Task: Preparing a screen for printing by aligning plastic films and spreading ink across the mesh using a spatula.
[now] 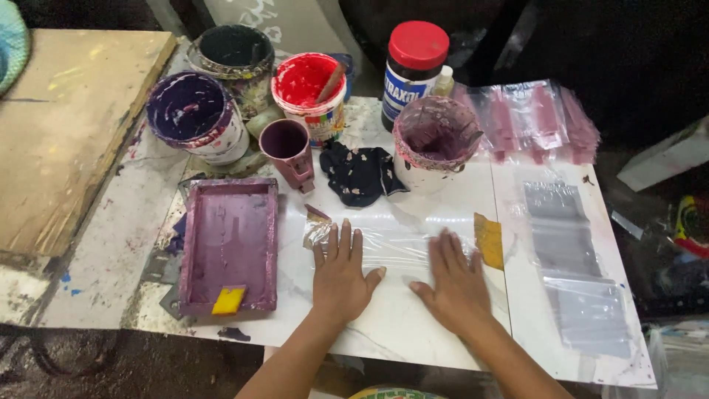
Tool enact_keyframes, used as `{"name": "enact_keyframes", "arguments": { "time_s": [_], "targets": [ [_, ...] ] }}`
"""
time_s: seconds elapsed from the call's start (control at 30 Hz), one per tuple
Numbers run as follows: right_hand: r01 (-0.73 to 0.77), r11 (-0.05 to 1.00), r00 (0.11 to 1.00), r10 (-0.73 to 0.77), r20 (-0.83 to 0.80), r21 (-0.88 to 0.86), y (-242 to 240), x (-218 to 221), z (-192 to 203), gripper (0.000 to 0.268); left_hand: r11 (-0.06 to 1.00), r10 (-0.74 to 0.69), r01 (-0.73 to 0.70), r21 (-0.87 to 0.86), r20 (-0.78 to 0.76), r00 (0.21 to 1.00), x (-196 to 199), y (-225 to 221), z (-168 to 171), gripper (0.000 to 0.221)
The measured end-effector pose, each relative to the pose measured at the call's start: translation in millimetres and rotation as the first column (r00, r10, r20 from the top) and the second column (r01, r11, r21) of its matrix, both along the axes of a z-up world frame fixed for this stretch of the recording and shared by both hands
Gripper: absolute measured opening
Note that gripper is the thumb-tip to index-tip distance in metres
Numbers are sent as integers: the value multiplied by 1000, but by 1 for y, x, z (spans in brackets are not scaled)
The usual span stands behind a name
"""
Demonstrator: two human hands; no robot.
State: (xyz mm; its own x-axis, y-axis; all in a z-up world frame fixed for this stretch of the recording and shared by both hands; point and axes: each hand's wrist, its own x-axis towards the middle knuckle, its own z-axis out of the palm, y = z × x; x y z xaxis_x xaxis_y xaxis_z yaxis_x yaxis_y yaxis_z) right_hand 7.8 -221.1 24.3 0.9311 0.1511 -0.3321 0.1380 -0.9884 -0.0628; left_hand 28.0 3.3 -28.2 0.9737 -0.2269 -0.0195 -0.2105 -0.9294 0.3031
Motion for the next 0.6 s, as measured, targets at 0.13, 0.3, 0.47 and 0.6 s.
{"name": "enact_keyframes", "arguments": {
  "time_s": [0.13, 0.3, 0.47, 0.6],
  "targets": [
    [72, 997, 997, -71, 21, -3, -27, -7, -16, 92, 999, 10, -10, -41, -18, 1000, -3, 5, 0, 94],
    [-133, 977, 858, 199, 474, -169, -57, -25, -61, 91, 997, -36, 26, 66, 164, 986, -21, 18, -7, 84],
    [-183, 972, 863, 231, 449, -149, -67, -62, -65, 88, 991, -47, 30, 132, 130, 990, -47, 32, -4, 87],
    [-95, 990, 868, 135, 477, -107, -73, -78, -76, 83, 983, 73, -88, 159, 94, 993, -54, 32, -12, 92]
  ]
}}
